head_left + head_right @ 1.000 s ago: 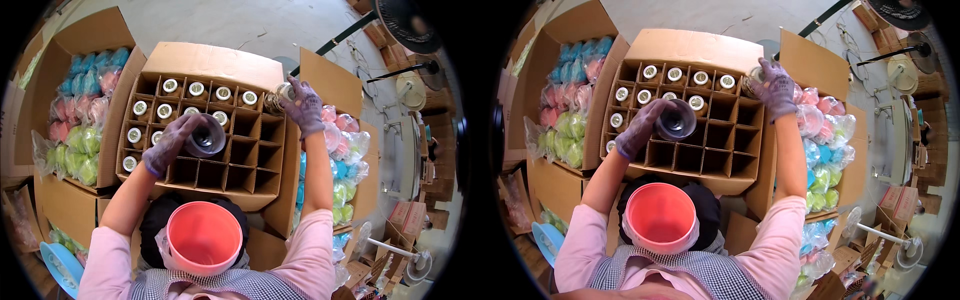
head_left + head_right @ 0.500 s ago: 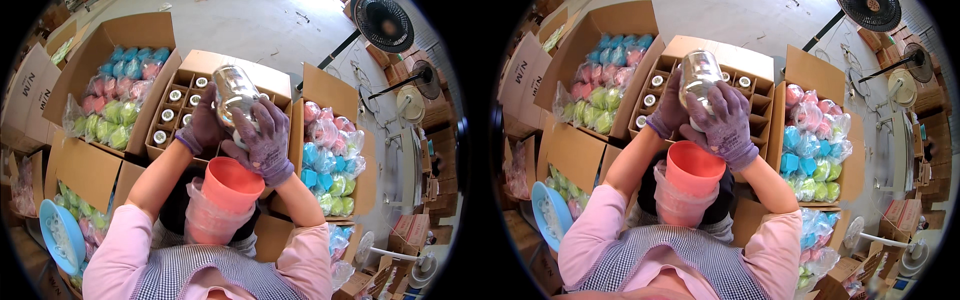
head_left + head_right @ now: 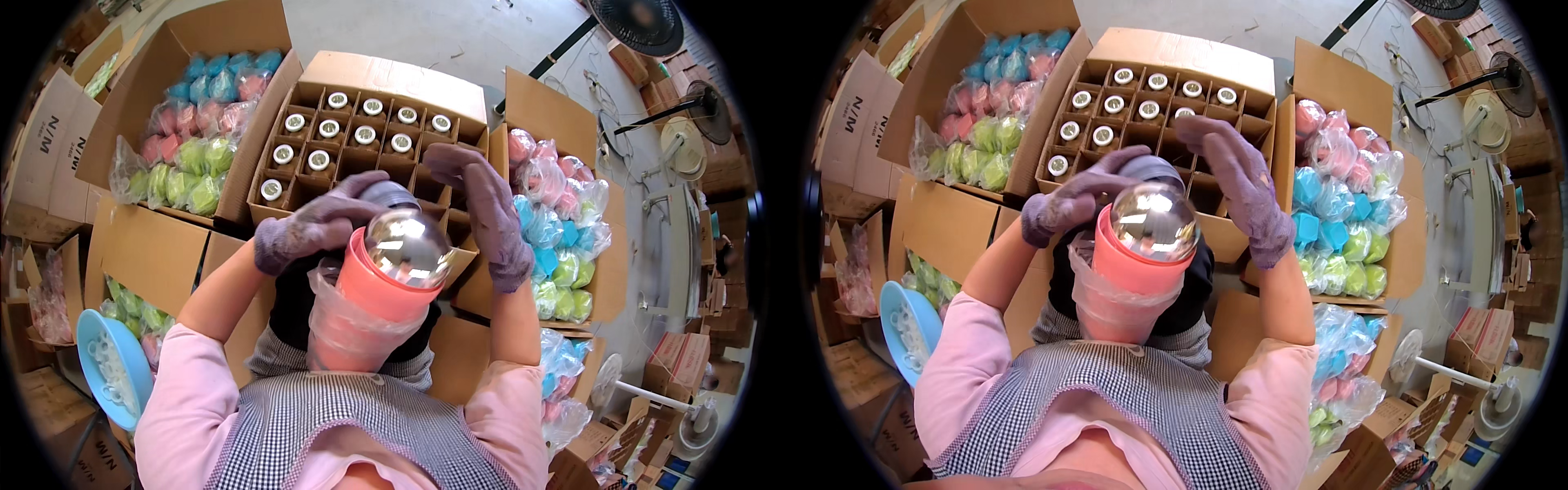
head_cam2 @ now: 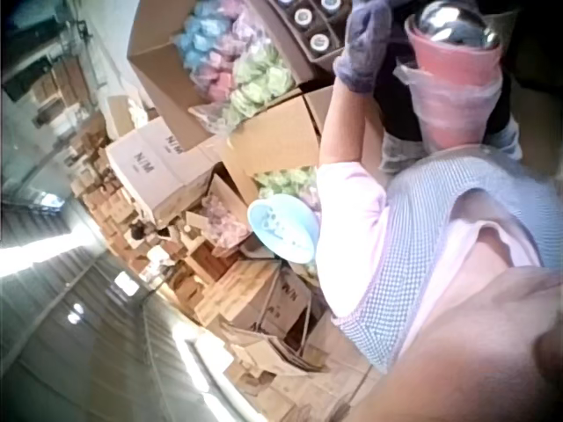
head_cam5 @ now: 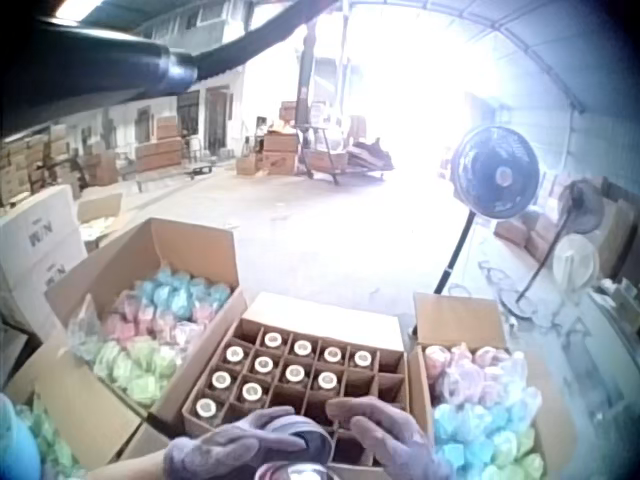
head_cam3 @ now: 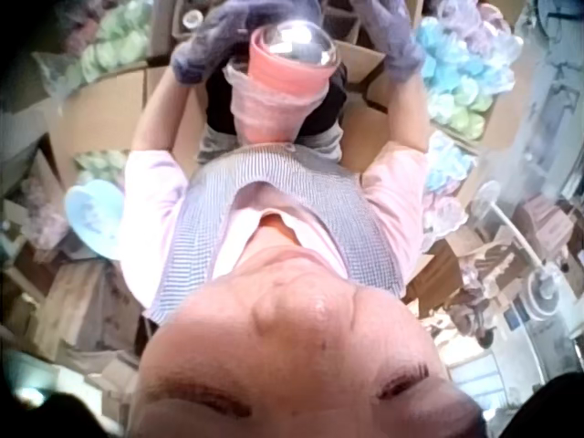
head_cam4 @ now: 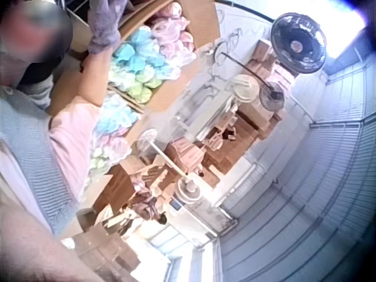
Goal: The person assembles water bottles by inserting small white components into the bottle lids and screwing them onto the bottles. They handle multiple bottles of different colors, placing the finished ones into a cardboard box.
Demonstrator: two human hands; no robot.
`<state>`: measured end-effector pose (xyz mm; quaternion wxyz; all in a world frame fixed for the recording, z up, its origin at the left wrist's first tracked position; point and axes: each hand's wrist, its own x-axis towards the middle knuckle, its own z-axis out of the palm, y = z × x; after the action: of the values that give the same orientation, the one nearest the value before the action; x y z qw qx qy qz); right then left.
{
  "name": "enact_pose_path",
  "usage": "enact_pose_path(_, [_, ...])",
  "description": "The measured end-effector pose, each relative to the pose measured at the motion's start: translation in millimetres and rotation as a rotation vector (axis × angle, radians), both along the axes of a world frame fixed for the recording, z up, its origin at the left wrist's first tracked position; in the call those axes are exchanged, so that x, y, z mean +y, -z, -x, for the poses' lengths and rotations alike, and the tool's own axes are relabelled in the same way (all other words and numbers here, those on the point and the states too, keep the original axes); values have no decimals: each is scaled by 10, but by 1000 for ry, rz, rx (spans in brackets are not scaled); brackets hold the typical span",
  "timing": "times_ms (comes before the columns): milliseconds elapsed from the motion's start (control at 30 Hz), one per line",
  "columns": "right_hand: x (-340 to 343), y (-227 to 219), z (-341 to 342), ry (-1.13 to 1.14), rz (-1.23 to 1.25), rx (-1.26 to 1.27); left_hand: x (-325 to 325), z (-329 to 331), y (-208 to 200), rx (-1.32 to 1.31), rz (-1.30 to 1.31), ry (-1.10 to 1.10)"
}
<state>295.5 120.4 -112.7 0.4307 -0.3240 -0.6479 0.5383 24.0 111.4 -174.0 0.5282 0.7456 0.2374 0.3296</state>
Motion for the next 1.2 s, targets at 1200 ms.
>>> enact_pose_path(1200, [43,109,-91,-125,307,-27,-139,-7,-576,-266,31,-280])
